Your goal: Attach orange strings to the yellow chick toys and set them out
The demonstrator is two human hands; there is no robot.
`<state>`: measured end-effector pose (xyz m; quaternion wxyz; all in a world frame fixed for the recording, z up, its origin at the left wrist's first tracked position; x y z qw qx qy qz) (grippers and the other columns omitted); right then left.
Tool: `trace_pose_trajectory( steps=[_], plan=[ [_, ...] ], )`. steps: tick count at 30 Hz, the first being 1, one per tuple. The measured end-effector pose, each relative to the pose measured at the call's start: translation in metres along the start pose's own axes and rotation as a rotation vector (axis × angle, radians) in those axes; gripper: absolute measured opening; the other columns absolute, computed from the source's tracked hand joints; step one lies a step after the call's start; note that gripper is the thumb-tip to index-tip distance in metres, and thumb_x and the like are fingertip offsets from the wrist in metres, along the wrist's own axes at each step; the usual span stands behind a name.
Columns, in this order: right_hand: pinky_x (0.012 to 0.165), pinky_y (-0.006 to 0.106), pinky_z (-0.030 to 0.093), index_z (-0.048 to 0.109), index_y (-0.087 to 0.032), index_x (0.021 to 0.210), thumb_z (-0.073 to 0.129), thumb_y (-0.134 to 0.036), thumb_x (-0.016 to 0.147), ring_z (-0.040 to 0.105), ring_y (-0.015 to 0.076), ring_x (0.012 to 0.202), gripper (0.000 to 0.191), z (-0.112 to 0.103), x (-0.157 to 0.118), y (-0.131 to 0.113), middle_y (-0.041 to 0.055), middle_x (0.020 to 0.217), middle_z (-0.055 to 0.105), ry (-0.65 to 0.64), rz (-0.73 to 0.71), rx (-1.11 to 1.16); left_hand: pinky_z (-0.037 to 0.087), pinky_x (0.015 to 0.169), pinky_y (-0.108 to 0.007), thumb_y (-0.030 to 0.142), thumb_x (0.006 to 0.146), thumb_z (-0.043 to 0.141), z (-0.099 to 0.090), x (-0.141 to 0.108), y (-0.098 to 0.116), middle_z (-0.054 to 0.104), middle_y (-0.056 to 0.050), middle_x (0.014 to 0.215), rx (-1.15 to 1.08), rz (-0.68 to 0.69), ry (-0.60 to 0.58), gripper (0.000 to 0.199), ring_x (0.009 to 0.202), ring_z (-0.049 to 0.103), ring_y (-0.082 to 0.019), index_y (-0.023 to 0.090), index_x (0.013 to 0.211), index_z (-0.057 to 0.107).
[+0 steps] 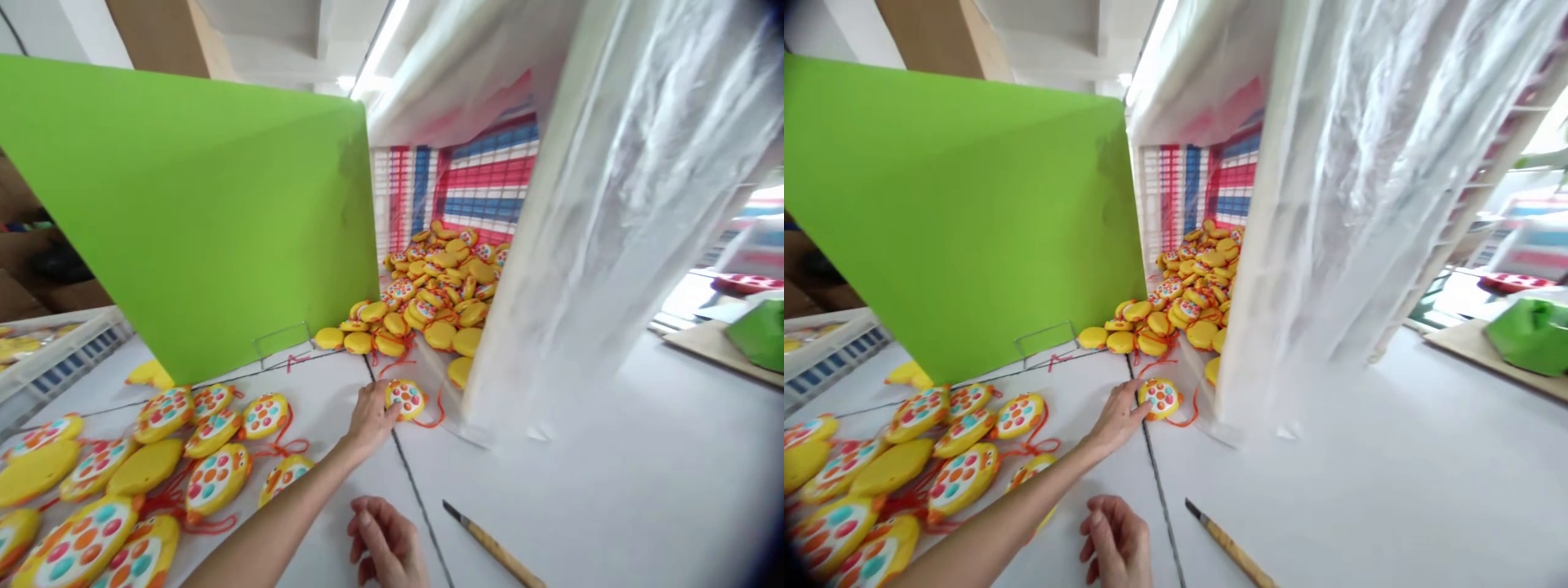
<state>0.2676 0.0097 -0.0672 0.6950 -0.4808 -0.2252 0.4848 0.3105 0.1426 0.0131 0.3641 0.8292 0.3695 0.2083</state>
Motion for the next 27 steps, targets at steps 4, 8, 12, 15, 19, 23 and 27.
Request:
trace_pose_trajectory(
  steps=[4,8,12,15,19,23,27],
  plan=[
    [0.033,0.015,0.033,0.064,-0.013,0.079,0.066,-0.065,0.063,0.049,0.0070,0.041,0.054,-0.003,0.005,0.007,0.0026,0.061,0.059,0.041,0.015,0.045,0.031,0.102,-0.054,0.032,0.082,0.059,0.031,0.032,0.025,0.041,-0.010,0.134,0.240,0.174,-0.154,0.045,0.124,0.038,-0.029,0.019,0.123,0.047],
    [0.032,0.015,0.034,0.063,-0.013,0.077,0.067,-0.065,0.062,0.049,0.0072,0.039,0.054,-0.006,0.007,0.006,0.0022,0.058,0.059,0.060,0.023,0.074,0.035,0.099,-0.052,0.034,0.082,0.059,0.046,0.047,0.025,0.049,-0.009,0.127,0.395,0.171,-0.276,0.037,0.117,0.044,-0.027,0.018,0.115,0.053],
    [0.032,0.014,0.034,0.063,-0.012,0.079,0.068,-0.064,0.061,0.049,0.0064,0.041,0.055,-0.008,0.008,0.003,0.0014,0.061,0.059,0.050,0.044,0.119,0.040,0.094,-0.049,0.037,0.082,0.059,0.042,0.044,0.010,0.054,-0.009,0.117,0.431,0.050,-0.265,0.032,0.109,0.050,-0.025,0.014,0.104,0.058],
    [0.033,0.014,0.035,0.063,-0.012,0.085,0.072,-0.062,0.058,0.051,0.0070,0.045,0.057,-0.013,0.007,0.001,0.0015,0.068,0.059,0.067,0.081,0.167,0.043,0.089,-0.045,0.039,0.080,0.060,0.029,0.030,0.000,0.059,-0.008,0.106,0.352,-0.035,-0.209,0.033,0.099,0.056,-0.022,0.014,0.102,0.057],
    [0.039,0.018,0.042,0.064,-0.015,0.095,0.076,-0.053,0.058,0.055,0.0116,0.057,0.055,-0.025,0.003,-0.009,0.0037,0.077,0.061,0.198,0.082,0.190,0.048,0.067,-0.034,0.046,0.079,0.057,0.000,0.001,-0.014,0.063,-0.004,0.079,0.112,-0.169,-0.115,0.034,0.072,0.061,-0.018,0.014,0.092,0.057],
    [0.051,0.020,0.046,0.062,-0.021,0.104,0.071,-0.054,0.065,0.058,0.0157,0.073,0.052,-0.026,-0.004,-0.023,0.0061,0.092,0.065,0.295,0.049,0.141,0.042,0.051,-0.025,0.057,0.078,0.047,-0.017,-0.042,-0.028,0.058,-0.001,0.062,-0.222,-0.284,-0.053,0.041,0.058,0.057,-0.016,0.018,0.072,0.053],
    [0.053,0.023,0.047,0.059,-0.019,0.110,0.068,-0.054,0.068,0.063,0.0204,0.075,0.055,-0.014,-0.007,-0.027,0.0074,0.093,0.068,0.196,0.047,0.111,0.045,0.058,-0.024,0.055,0.073,0.054,-0.020,-0.088,-0.039,0.061,-0.002,0.071,-0.531,-0.381,-0.050,0.037,0.069,0.060,-0.017,0.018,0.074,0.054]
  ],
)
Point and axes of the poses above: each hand's wrist, its own x-axis towards the middle knuckle, its own z-axis out of the palm, y = z × x, the point moved 6 cm from there along x, towards the middle knuckle
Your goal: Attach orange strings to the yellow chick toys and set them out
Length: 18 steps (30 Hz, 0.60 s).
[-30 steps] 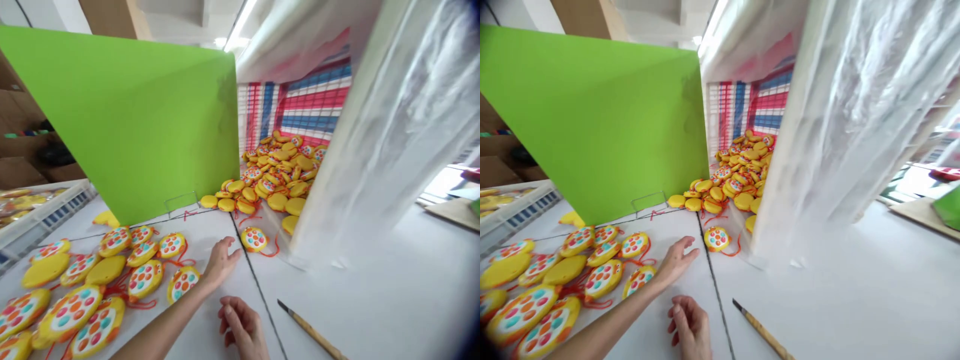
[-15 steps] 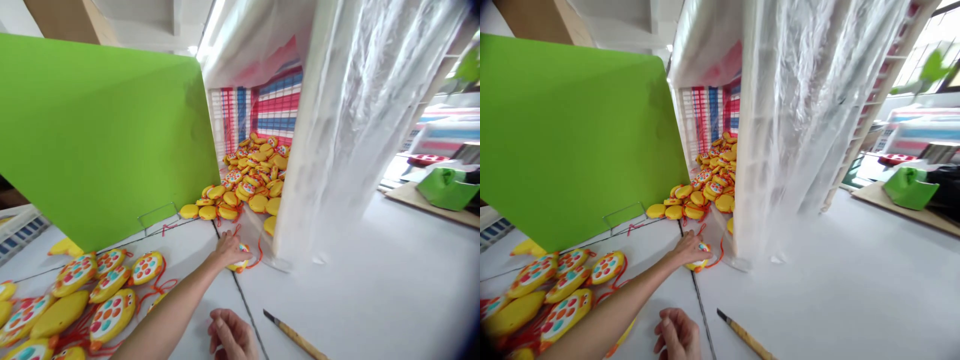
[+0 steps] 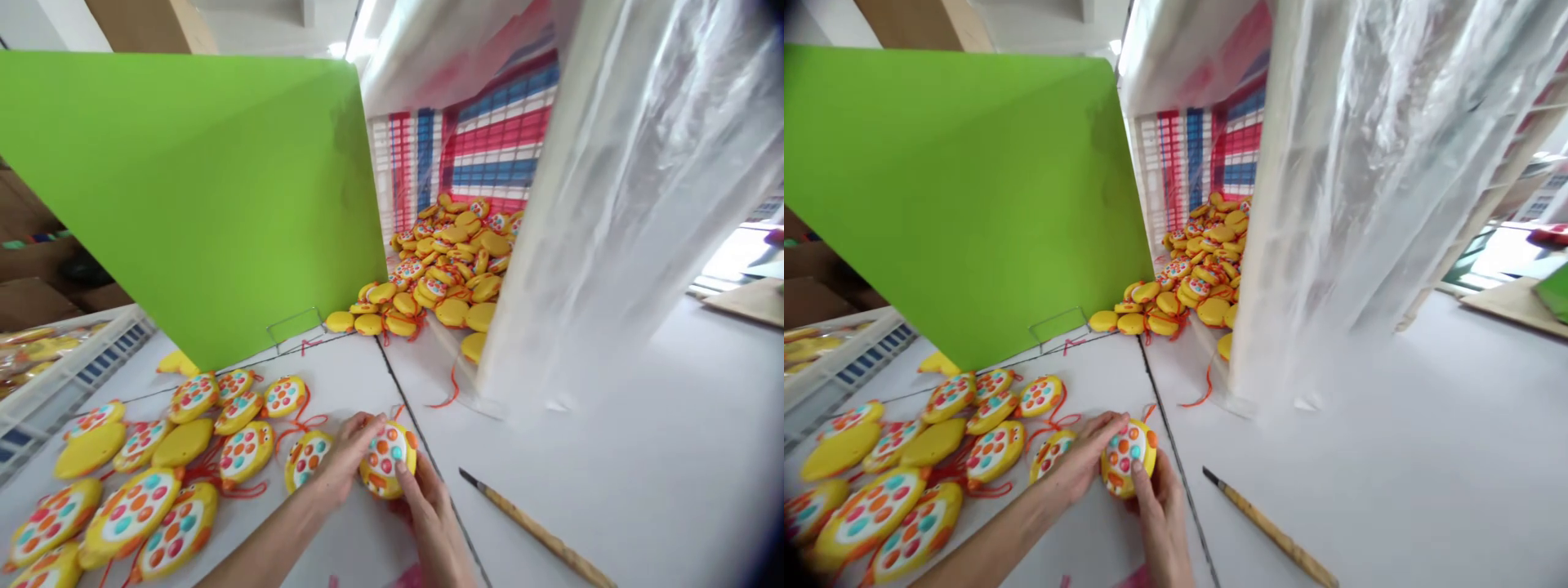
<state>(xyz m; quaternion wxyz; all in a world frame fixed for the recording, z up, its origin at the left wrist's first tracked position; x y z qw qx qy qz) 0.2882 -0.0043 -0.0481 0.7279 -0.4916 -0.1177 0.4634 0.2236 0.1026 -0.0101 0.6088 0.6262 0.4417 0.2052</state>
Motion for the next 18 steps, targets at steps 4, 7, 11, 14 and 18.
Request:
trace_pose_trajectory(
  steps=[4,7,11,14,18],
  plan=[
    [0.055,0.026,0.050,0.059,-0.017,0.108,0.065,-0.053,0.072,0.065,0.0247,0.081,0.052,0.009,-0.003,0.006,0.0090,0.094,0.069,-0.142,0.028,-0.043,0.046,0.060,-0.024,0.050,0.069,0.065,-0.013,-0.029,-0.014,0.065,-0.003,0.078,-0.165,-0.064,-0.067,0.039,0.072,0.061,-0.017,0.016,0.088,0.061],
    [0.061,0.028,0.052,0.059,-0.016,0.108,0.063,-0.052,0.074,0.065,0.0249,0.084,0.049,0.014,-0.006,0.010,0.0096,0.096,0.069,-0.226,0.023,-0.085,0.044,0.056,-0.022,0.047,0.065,0.071,-0.028,-0.042,-0.019,0.065,-0.004,0.073,-0.205,-0.057,-0.031,0.039,0.067,0.059,-0.015,0.013,0.085,0.064],
    [0.064,0.029,0.052,0.060,-0.017,0.108,0.066,-0.050,0.073,0.064,0.0259,0.089,0.049,0.021,-0.009,0.009,0.0092,0.094,0.069,-0.295,0.011,-0.118,0.046,0.060,-0.023,0.050,0.065,0.069,-0.039,-0.056,-0.029,0.064,-0.003,0.081,-0.269,-0.040,0.095,0.044,0.072,0.058,-0.015,0.016,0.092,0.061],
    [0.061,0.028,0.050,0.060,-0.016,0.107,0.065,-0.050,0.074,0.064,0.0254,0.087,0.048,0.022,-0.012,0.003,0.0096,0.094,0.069,-0.305,0.003,-0.138,0.048,0.064,-0.026,0.048,0.068,0.068,-0.037,-0.066,-0.032,0.064,-0.005,0.086,-0.300,-0.053,0.071,0.043,0.076,0.060,-0.018,0.017,0.097,0.059],
    [0.062,0.028,0.048,0.063,-0.014,0.097,0.063,-0.046,0.076,0.062,0.0206,0.072,0.039,0.025,-0.016,0.000,0.0066,0.082,0.069,-0.362,-0.015,-0.242,0.046,0.062,-0.024,0.041,0.068,0.071,-0.036,-0.076,-0.025,0.065,-0.004,0.080,-0.277,-0.062,-0.051,0.037,0.073,0.060,-0.016,0.016,0.094,0.063]
  ],
)
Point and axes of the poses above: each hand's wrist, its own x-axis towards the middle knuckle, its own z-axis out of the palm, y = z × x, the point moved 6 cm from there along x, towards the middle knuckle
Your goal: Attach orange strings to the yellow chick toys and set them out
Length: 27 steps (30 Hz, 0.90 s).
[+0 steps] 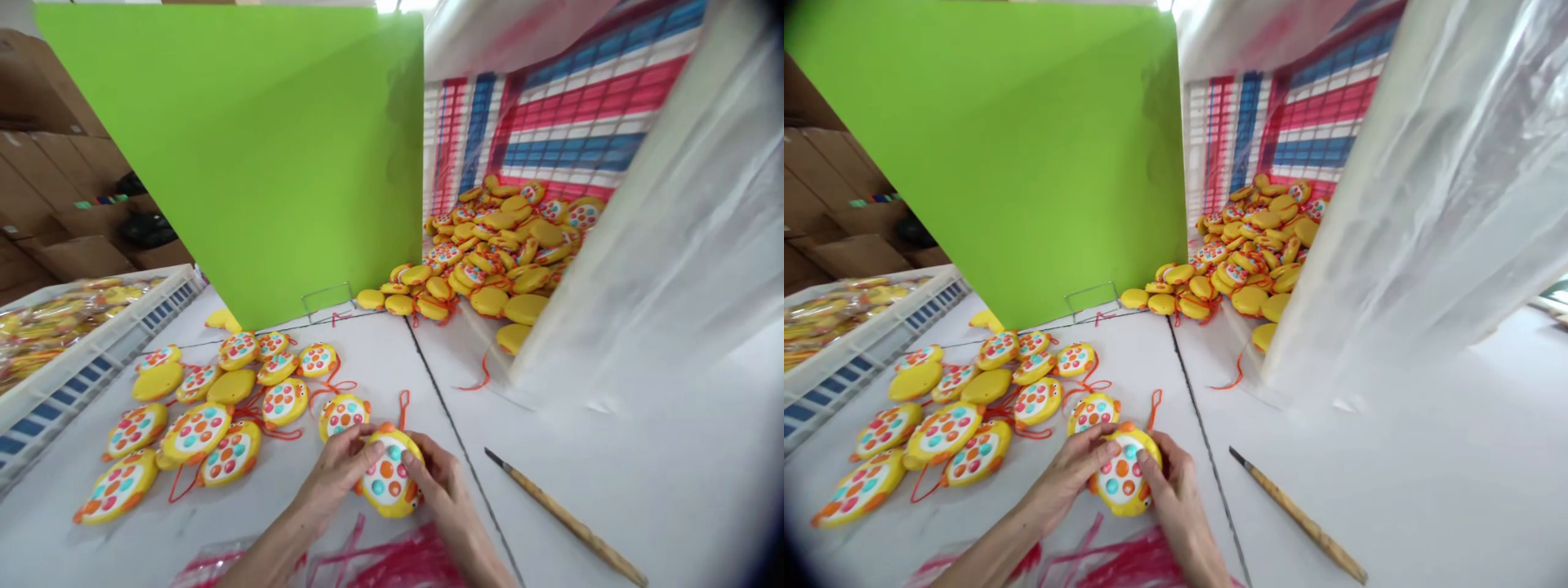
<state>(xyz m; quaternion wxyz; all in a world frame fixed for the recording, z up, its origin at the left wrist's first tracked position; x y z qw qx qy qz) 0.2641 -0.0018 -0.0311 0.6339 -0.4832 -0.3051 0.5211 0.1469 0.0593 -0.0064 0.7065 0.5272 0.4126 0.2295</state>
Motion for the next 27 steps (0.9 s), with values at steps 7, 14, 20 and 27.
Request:
trace_pose_trajectory(
  steps=[7,14,20,27],
  plan=[
    [0.062,0.027,0.048,0.064,-0.014,0.094,0.058,-0.048,0.079,0.061,0.0201,0.072,0.038,0.005,0.000,0.003,0.0047,0.077,0.067,-0.035,-0.010,-0.115,0.040,0.050,-0.019,0.030,0.060,0.079,-0.008,0.003,-0.002,0.058,0.002,0.062,-0.031,0.006,0.036,0.027,0.056,0.053,-0.011,0.013,0.072,0.062],
    [0.067,0.027,0.050,0.061,-0.017,0.105,0.056,-0.050,0.080,0.062,0.0222,0.086,0.041,-0.007,-0.004,-0.010,0.0089,0.101,0.067,0.149,-0.057,-0.080,0.051,0.067,-0.028,0.038,0.070,0.070,-0.008,0.002,-0.011,0.066,-0.006,0.095,-0.302,0.026,0.148,0.037,0.082,0.064,-0.019,0.018,0.097,0.055],
    [0.061,0.028,0.051,0.061,-0.013,0.101,0.064,-0.047,0.076,0.063,0.0229,0.078,0.043,0.005,-0.002,0.000,0.0107,0.093,0.069,0.054,-0.010,-0.007,0.053,0.070,-0.031,0.046,0.077,0.061,0.003,-0.010,-0.017,0.065,-0.011,0.104,-0.422,-0.013,0.110,0.039,0.093,0.063,-0.024,0.017,0.103,0.057],
    [0.060,0.026,0.049,0.059,-0.012,0.102,0.058,-0.049,0.080,0.060,0.0203,0.074,0.043,0.006,-0.005,-0.002,0.0075,0.084,0.068,0.036,-0.046,-0.105,0.053,0.068,-0.032,0.045,0.072,0.068,0.003,-0.026,-0.017,0.063,-0.013,0.110,-0.265,0.006,0.047,0.053,0.090,0.063,-0.026,0.019,0.116,0.053]
  ],
)
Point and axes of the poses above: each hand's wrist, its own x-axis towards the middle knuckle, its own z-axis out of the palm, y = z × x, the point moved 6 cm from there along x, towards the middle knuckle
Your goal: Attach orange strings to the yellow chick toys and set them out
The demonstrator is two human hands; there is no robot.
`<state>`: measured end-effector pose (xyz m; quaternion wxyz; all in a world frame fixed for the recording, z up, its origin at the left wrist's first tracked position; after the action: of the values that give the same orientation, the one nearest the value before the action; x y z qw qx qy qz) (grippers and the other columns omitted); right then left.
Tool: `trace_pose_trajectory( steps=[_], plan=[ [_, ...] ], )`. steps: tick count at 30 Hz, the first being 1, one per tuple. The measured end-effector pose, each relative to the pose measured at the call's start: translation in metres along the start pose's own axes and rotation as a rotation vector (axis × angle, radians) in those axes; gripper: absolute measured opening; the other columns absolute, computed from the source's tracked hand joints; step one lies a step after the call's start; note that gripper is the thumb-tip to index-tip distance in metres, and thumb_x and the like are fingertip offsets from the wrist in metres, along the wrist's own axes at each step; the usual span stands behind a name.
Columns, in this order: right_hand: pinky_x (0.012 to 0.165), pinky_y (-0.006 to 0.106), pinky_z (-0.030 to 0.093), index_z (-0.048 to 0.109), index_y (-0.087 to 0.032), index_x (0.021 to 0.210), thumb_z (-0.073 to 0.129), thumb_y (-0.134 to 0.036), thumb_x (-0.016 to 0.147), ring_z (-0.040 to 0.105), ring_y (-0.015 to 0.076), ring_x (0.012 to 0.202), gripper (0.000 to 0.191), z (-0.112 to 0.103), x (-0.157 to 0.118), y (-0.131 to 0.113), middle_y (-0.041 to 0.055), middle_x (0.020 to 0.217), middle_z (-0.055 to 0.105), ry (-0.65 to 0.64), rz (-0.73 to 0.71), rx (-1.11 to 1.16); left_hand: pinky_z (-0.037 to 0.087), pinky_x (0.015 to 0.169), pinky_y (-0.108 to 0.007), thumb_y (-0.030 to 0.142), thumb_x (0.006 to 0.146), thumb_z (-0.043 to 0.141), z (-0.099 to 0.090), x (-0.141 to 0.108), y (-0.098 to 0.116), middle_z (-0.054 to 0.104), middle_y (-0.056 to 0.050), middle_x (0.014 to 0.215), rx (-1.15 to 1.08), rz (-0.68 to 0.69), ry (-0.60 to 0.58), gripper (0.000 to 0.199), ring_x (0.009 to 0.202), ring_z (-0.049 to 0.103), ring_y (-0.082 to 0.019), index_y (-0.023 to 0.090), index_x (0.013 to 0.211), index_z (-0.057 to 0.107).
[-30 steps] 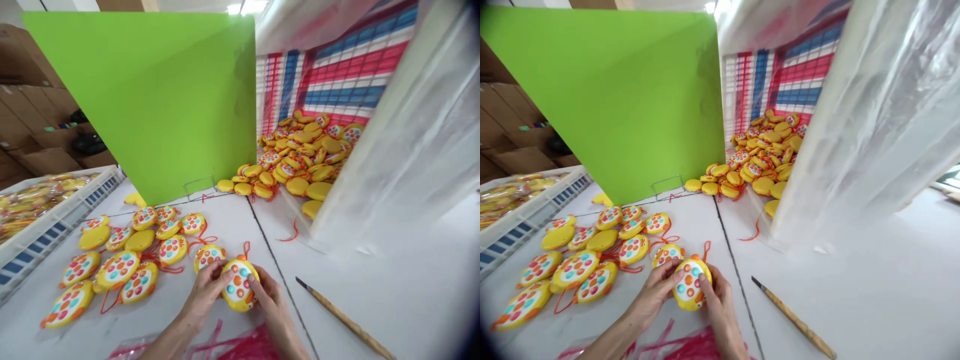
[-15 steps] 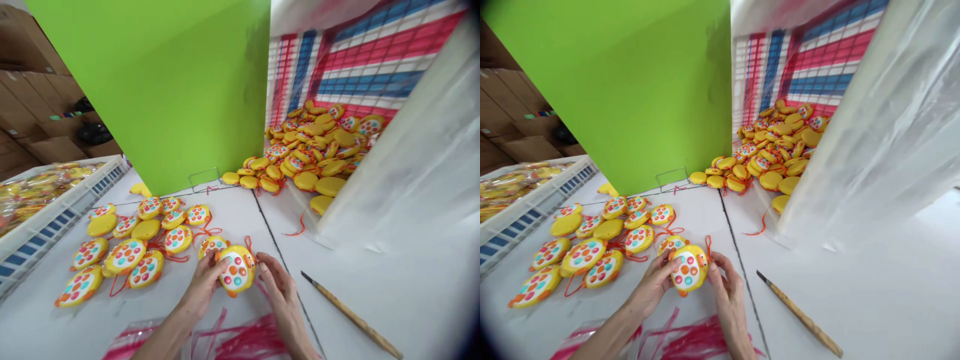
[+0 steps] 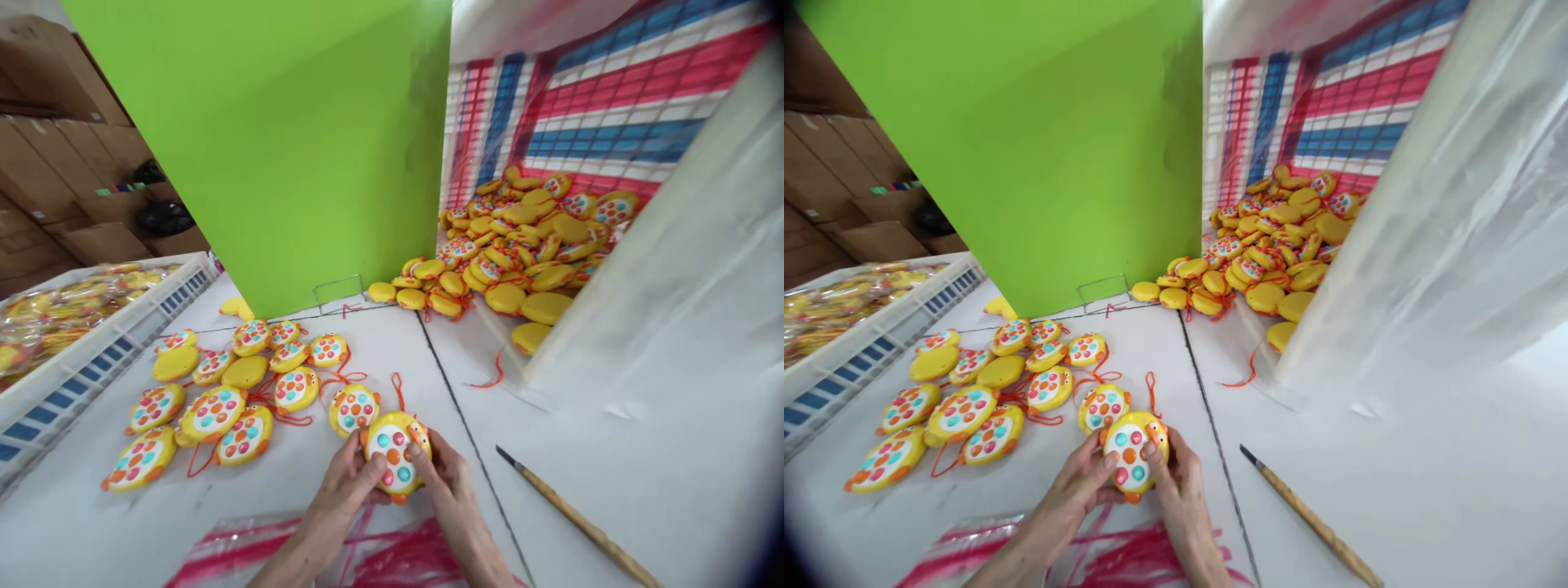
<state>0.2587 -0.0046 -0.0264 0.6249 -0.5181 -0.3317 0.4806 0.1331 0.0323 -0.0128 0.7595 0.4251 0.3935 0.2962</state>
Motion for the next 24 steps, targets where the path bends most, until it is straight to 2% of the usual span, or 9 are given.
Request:
trace_pose_trajectory(
  steps=[3,6,8,14,18,24],
  plan=[
    [0.057,0.024,0.047,0.059,-0.013,0.098,0.057,-0.050,0.080,0.058,0.0184,0.070,0.040,0.0010,0.0003,-0.0007,0.0056,0.080,0.066,-0.009,0.007,-0.004,0.052,0.066,-0.031,0.054,0.072,0.064,-0.0016,-0.0005,-0.0030,0.066,-0.013,0.102,-0.051,-0.006,0.022,0.056,0.088,0.064,-0.025,0.017,0.113,0.055],
    [0.061,0.026,0.048,0.058,-0.014,0.098,0.058,-0.050,0.080,0.059,0.0201,0.075,0.040,0.0025,0.0006,0.0006,0.0062,0.083,0.066,-0.009,0.037,0.023,0.052,0.064,-0.031,0.064,0.069,0.058,-0.0038,0.0025,-0.0071,0.068,-0.014,0.092,-0.148,-0.051,0.048,0.063,0.086,0.065,-0.026,0.013,0.105,0.059],
    [0.061,0.027,0.048,0.058,-0.015,0.100,0.057,-0.050,0.080,0.060,0.0213,0.077,0.041,0.0037,0.0003,0.0020,0.0075,0.086,0.067,-0.015,0.057,0.035,0.052,0.064,-0.032,0.065,0.068,0.059,-0.0046,0.0038,-0.0081,0.069,-0.014,0.088,-0.177,-0.067,0.046,0.064,0.084,0.065,-0.027,0.012,0.102,0.060],
    [0.065,0.028,0.050,0.061,-0.014,0.101,0.053,-0.051,0.083,0.062,0.0243,0.085,0.042,0.0037,-0.0012,0.0036,0.0098,0.094,0.069,-0.011,0.080,0.023,0.052,0.071,-0.031,0.048,0.079,0.058,-0.0038,-0.0002,-0.0077,0.066,-0.013,0.104,-0.131,-0.010,-0.014,0.046,0.091,0.064,-0.024,0.017,0.114,0.054],
    [0.067,0.030,0.051,0.060,-0.015,0.103,0.050,-0.052,0.084,0.063,0.0249,0.087,0.043,0.0038,-0.0013,0.0051,0.0098,0.094,0.069,-0.024,0.106,0.019,0.052,0.074,-0.032,0.033,0.070,0.073,-0.0055,-0.0023,-0.0079,0.065,-0.012,0.105,-0.014,0.025,-0.022,0.049,0.092,0.063,-0.025,0.016,0.112,0.053],
    [0.081,0.035,0.050,0.059,-0.017,0.106,0.049,-0.052,0.085,0.062,0.0260,0.096,0.043,0.0049,-0.0018,0.0075,0.0097,0.101,0.069,-0.039,0.124,0.048,0.053,0.075,-0.033,0.030,0.071,0.072,-0.0085,-0.0003,-0.0011,0.067,-0.012,0.101,0.068,0.054,-0.012,0.049,0.089,0.063,-0.023,0.013,0.112,0.052]
  ],
)
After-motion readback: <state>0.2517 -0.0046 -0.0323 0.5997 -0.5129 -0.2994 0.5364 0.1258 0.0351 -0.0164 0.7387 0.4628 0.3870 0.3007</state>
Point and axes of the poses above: each hand's wrist, its own x-axis towards the middle knuckle, its own z-axis out of the palm, y = z × x, the point moved 6 cm from there along x, towards the middle knuckle
